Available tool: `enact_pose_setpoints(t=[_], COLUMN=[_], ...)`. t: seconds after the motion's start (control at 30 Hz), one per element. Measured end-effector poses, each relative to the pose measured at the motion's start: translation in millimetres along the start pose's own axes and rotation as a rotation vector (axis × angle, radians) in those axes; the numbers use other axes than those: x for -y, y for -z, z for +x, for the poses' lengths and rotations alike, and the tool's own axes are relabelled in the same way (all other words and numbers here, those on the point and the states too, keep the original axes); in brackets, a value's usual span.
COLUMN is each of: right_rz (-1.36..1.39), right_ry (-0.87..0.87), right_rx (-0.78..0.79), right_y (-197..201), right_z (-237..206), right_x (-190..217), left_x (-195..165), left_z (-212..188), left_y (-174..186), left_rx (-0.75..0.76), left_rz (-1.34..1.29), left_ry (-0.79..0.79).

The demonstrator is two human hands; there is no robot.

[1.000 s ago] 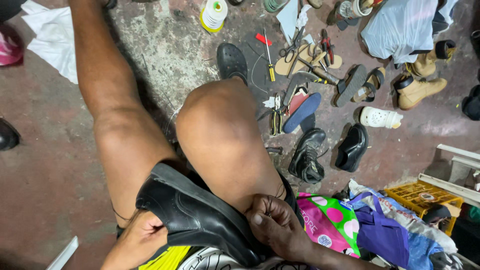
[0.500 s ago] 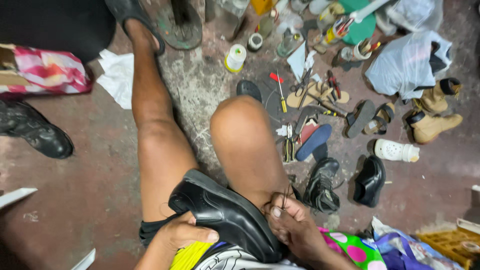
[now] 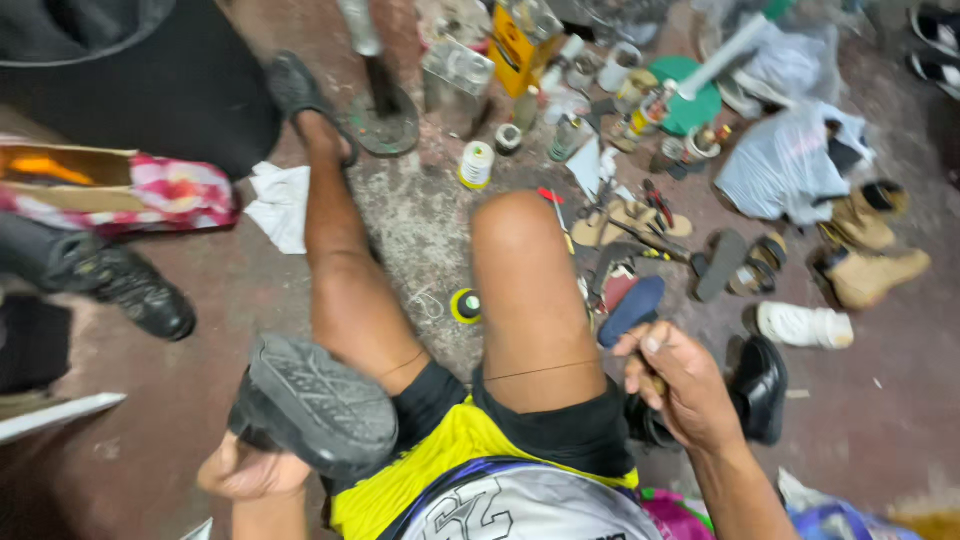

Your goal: The person sits on the floor and sews a black shoe using a needle and thread. They repeatedly pull the thread through the shoe's sole and upper, tighten the stitches, and inspect the work by turning the shoe over.

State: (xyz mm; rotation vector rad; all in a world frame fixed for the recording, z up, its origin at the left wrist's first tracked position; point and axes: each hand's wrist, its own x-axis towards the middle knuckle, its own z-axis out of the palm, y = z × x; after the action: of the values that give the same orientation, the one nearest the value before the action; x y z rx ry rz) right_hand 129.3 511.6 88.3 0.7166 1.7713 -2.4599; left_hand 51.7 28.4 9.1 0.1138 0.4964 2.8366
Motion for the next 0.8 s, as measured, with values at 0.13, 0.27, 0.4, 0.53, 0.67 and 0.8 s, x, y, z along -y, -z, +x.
enact_pose_setpoints(t=[0.13,0.27,0.4,0.53,0.67,0.8], right_rz=[0.188,0.442,0.579,0.543,0.750,0.548], right_ry=[0.006,-0.025,0.035,0.030,-0.140,-0.104], right_rx=[0.053,0.116,0.096,0.108,0.510,0.445], right_y=[24,66,107,101,72,34], right_z=[-8,-16,-36,-34,-60,-84], right_x=[-23,-43,-45,-39,-47,-64], left_x=[2,16,18,2,-14,-25], left_z=[-14,-27,-46,-73,-94,-97], left_y=[16,15,0,-13,-15,-8], left_rx=[-0.112,-0.160,-0.199,-0.199,-0.225,-0.237], left_rz=[-0.001,0.111,0.165,0.188,0.199,0.211], left_ry=[-0.108,-0.190,-0.206,-0.291,-0.341,-0.386])
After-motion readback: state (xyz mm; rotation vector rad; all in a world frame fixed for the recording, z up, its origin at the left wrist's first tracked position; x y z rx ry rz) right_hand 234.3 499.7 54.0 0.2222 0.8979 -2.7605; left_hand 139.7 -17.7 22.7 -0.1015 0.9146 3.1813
